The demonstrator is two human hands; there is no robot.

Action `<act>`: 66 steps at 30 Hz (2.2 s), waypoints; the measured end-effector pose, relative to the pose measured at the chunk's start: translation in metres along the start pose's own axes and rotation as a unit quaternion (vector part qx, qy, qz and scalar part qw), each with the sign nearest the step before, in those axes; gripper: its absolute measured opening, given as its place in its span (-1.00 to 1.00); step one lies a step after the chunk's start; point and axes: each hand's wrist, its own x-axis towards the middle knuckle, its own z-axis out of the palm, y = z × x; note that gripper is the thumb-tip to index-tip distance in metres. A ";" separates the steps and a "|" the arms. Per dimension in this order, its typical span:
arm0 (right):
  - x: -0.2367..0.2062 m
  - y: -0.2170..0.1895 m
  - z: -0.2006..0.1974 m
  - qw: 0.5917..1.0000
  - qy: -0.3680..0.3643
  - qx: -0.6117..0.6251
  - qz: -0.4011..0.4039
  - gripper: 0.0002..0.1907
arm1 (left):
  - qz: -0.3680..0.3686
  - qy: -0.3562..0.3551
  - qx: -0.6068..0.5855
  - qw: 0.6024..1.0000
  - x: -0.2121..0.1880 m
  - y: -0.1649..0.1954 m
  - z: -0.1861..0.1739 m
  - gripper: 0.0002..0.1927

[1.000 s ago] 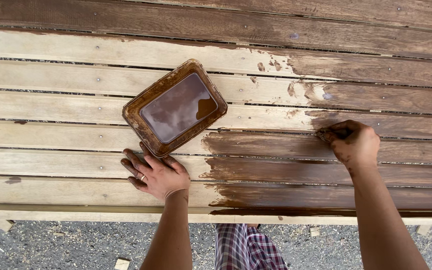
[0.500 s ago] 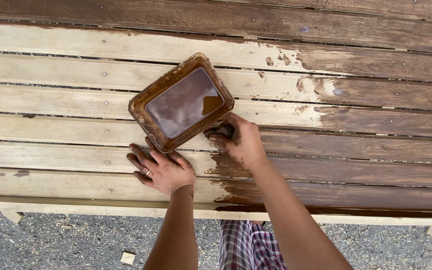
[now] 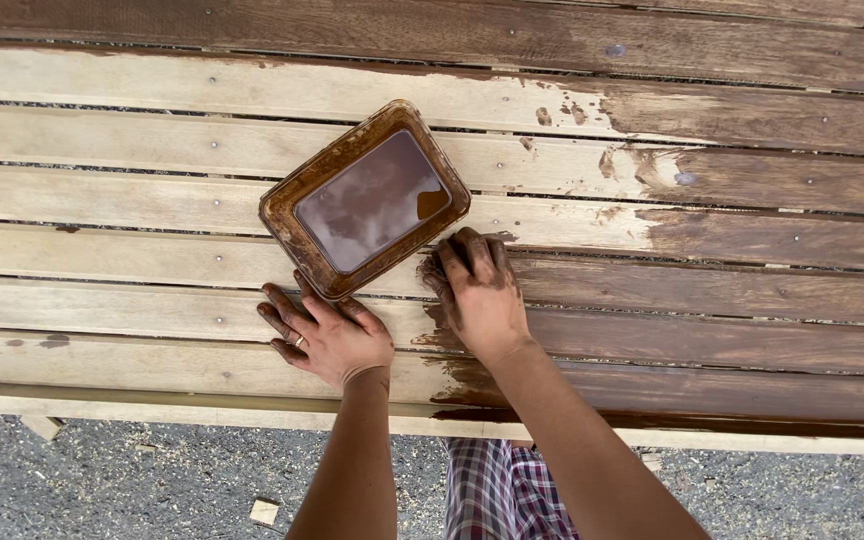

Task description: The person applies a brown wood stain to a slatted wooden table top, dipping a cloth rag into a plastic tray of stain and wiping it across the bare planks by hand. They work section by section around the table, repositioning the tray and continuing to coat the remaining unstained areas.

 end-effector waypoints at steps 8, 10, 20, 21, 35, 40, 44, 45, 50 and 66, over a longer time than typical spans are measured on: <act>-0.096 0.170 -0.092 0.980 0.127 -0.086 0.124 -0.74 | 0.009 0.018 -0.015 1.000 -0.004 0.002 -0.001 -0.29; -0.119 0.200 -0.109 0.942 0.166 -0.054 0.287 -0.70 | 0.006 0.012 -0.018 1.000 -0.004 0.001 -0.002 -0.29; -0.060 -0.014 0.026 0.989 0.131 0.001 0.060 -0.48 | 0.009 0.032 -0.024 0.999 -0.009 0.001 0.001 -0.32; -0.055 -0.021 0.032 0.996 0.075 0.039 -0.017 -0.46 | 0.005 0.030 -0.022 0.999 -0.010 0.001 0.003 -0.32; -0.191 0.256 -0.106 0.828 0.327 -0.004 0.456 -0.68 | 0.021 0.035 0.004 0.999 -0.018 -0.001 0.003 -0.28; -0.104 0.150 -0.055 0.889 0.292 -0.003 0.352 -0.64 | 0.011 0.030 -0.009 0.999 -0.020 -0.002 0.004 -0.25; -0.051 0.013 0.000 0.983 0.123 0.124 0.055 -0.44 | 0.020 0.040 0.000 0.999 -0.021 -0.004 0.008 -0.20; -0.043 0.000 0.006 0.993 0.071 0.097 0.022 -0.39 | 0.016 0.046 0.000 0.999 -0.022 -0.005 0.008 -0.21; -0.049 0.059 -0.024 0.997 0.071 0.008 -0.025 -0.49 | 0.008 0.027 0.014 1.000 -0.028 -0.010 0.009 -0.22; -0.114 0.176 -0.091 0.891 0.253 -0.114 0.359 -0.84 | 0.028 0.016 -0.110 0.993 -0.020 -0.038 0.001 -0.25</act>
